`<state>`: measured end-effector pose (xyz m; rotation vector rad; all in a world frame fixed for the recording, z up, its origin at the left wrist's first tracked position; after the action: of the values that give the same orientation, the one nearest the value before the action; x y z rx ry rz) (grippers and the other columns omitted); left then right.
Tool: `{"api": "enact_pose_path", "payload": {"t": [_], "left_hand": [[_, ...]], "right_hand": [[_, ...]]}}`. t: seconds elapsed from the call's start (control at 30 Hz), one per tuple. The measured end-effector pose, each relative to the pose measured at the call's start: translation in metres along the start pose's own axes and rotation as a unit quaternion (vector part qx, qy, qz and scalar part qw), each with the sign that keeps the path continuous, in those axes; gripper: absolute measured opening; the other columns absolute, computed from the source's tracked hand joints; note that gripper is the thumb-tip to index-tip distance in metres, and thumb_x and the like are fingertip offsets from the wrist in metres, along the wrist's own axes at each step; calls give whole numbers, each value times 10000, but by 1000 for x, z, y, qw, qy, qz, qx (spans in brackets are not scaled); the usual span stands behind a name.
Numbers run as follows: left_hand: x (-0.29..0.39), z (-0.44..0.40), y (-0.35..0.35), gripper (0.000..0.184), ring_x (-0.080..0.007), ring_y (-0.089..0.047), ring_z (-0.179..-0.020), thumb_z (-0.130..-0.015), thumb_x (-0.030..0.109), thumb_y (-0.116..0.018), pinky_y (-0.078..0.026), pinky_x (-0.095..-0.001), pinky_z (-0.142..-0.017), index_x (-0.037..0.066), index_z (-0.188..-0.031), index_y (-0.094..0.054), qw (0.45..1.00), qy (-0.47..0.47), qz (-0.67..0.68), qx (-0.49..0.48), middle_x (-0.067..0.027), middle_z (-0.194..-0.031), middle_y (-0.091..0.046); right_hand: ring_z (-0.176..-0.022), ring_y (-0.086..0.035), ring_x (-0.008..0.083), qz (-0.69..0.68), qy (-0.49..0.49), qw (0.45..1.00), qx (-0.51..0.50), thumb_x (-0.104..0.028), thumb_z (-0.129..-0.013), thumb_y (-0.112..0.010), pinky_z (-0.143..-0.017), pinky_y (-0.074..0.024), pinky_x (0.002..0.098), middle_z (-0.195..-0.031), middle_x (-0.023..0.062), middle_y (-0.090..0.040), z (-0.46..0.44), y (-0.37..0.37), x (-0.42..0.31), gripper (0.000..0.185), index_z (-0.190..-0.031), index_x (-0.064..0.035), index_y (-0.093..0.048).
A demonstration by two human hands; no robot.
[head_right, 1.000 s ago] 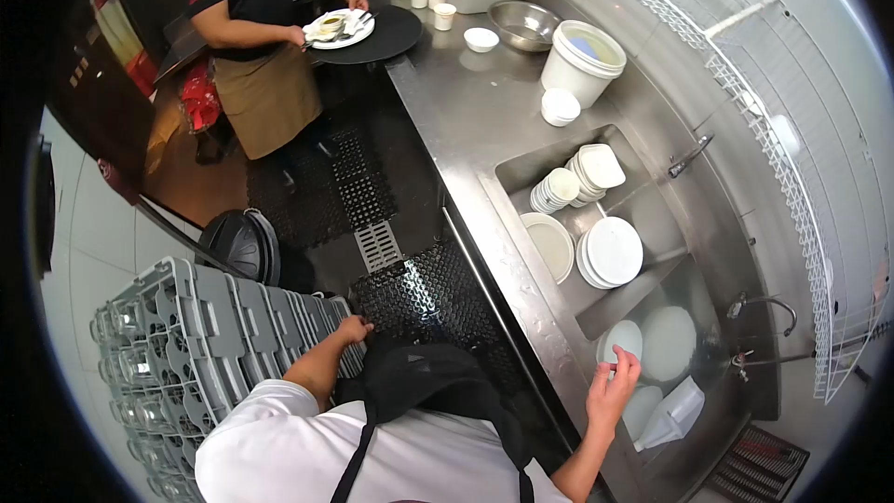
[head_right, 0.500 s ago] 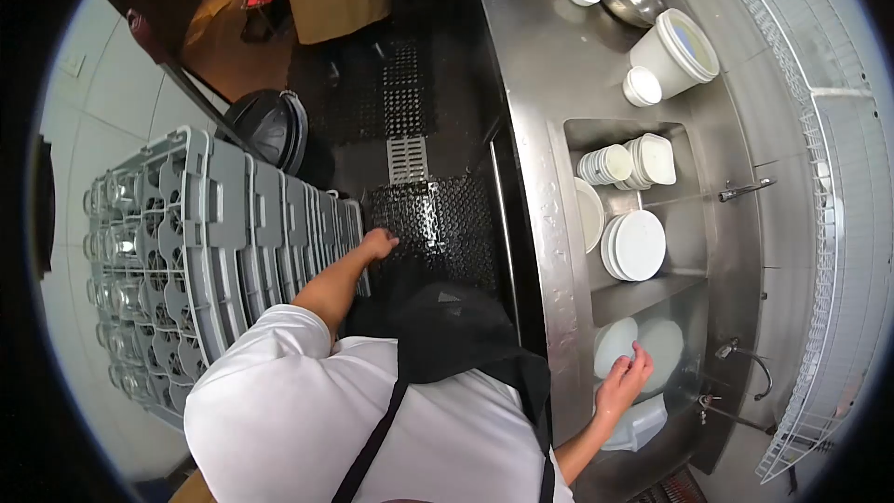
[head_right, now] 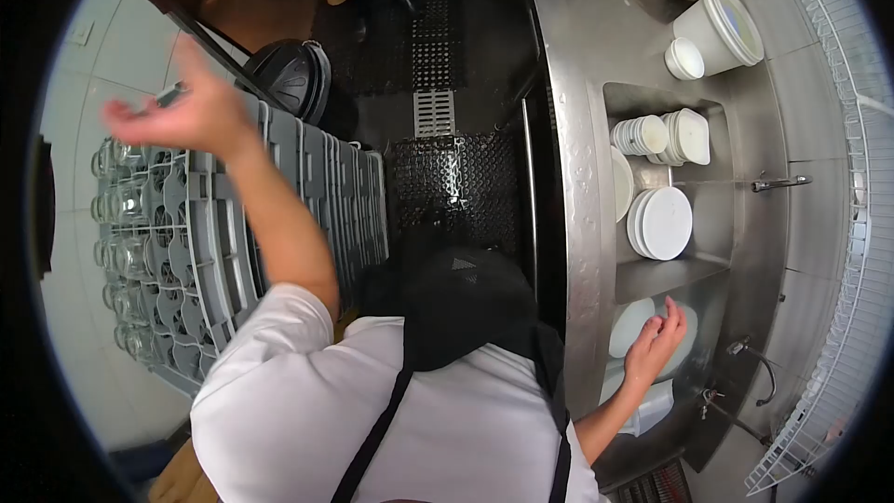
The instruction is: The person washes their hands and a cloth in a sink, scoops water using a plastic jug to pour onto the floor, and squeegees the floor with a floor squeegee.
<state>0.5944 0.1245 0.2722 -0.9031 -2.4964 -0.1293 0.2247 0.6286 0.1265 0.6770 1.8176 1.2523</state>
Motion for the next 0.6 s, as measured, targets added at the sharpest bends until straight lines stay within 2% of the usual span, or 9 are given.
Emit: {"api": "enact_pose_path", "payload": {"t": [0.07, 0.13, 0.17, 0.23, 0.3, 0.37, 0.47, 0.57, 0.6], "left_hand": [[-44, -55, -11, 1101, -343, -386, -1229, -639, 378, -860, -288, -420, -1065, -133, -1361, -203, 998, 34, -43, 11, -243, -1335, -374], [-95, -67, -54, 1218, -344, -374, -1306, -586, 462, -871, -263, -408, -1107, -162, -1380, -188, 975, 166, 13, -149, -287, -1382, -373], [-131, -62, -79, 1262, -323, -432, -1288, -586, 510, -854, -322, -385, -1078, -173, -1394, -165, 942, 208, -100, -244, -304, -1375, -408], [-153, -39, -111, 1037, -305, -555, -1152, -620, 544, -820, -416, -370, -989, -133, -1300, -425, 921, 236, -22, -309, -264, -1238, -557], [-178, -15, -130, 737, -235, -612, -993, -719, 488, -777, -463, -338, -892, -82, -1148, -595, 908, 303, 13, -288, -164, -1066, -653], [-162, -3, -145, 670, -212, -612, -963, -769, 473, -748, -468, -327, -872, -67, -1133, -590, 871, 290, 27, -396, -149, -1044, -644], [-204, 18, -184, 511, -157, -587, -718, -820, 453, -708, -481, -289, -690, -17, -1000, -623, 807, 433, 158, -370, -71, -850, -621], [-134, 16, -151, 491, -121, -525, -585, -826, 452, -695, -425, -275, -548, -24, -945, -675, 855, 402, 155, -289, -39, -693, -590], [-132, 20, -149, 456, -98, -412, -463, -838, 461, -681, -354, -275, -465, 6, -857, -660, 854, 396, 160, -296, 6, -575, -491]], "right_hand": [[-974, -510, 282, -11, 13, 1000, 9, -385, -988, -402, -876, -403, 364, -1279, 217, -425, -8, -2, -1, 459, -1273, -42, -510], [-973, -507, 275, -33, 10, 999, 11, -424, -988, -400, -875, -404, 363, -1273, 210, -427, -14, -5, 4, 488, -1273, -44, -512], [-972, -506, 271, -48, 1, 999, 8, -441, -987, -399, -875, -404, 363, -1271, 206, -427, -17, -9, 9, 502, -1273, -44, -513], [-960, -506, 262, -70, -4, 998, 4, -458, -986, -397, -870, -407, 361, -1265, 198, -429, -22, -15, 11, 516, -1272, -45, -516], [-940, -506, 252, -81, 2, 997, 2, -457, -988, -394, -857, -413, 357, -1258, 189, -431, -28, -13, 6, 514, -1270, -46, -520], [-904, -506, 237, -91, 4, 996, 2, -457, -988, -395, -834, -422, 346, -1248, 181, -433, -31, -15, 9, 514, -1268, -45, -522], [-860, -506, 217, -99, 9, 995, 8, -456, -988, -399, -807, -434, 335, -1238, 172, -435, -35, -16, 7, 514, -1266, -42, -523], [-869, -517, 209, -105, 6, 994, 10, -473, -989, -385, -809, -443, 328, -1263, 171, -440, -35, -16, 12, 524, -1272, -54, -525], [-880, -522, 207, -104, -1, 995, 8, -481, -990, -377, -814, -446, 326, -1277, 171, -442, -32, -15, 15, 529, -1275, -61, -527]]}}
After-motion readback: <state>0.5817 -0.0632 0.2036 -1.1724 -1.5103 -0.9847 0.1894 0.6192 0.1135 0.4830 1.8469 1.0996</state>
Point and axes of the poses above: each hand's wrist, its own z-axis away from the middle knuckle, its own y-axis out of the back of the hand, x = y × z, the point moved 8 cm from there along -z, towards the middle knuckle
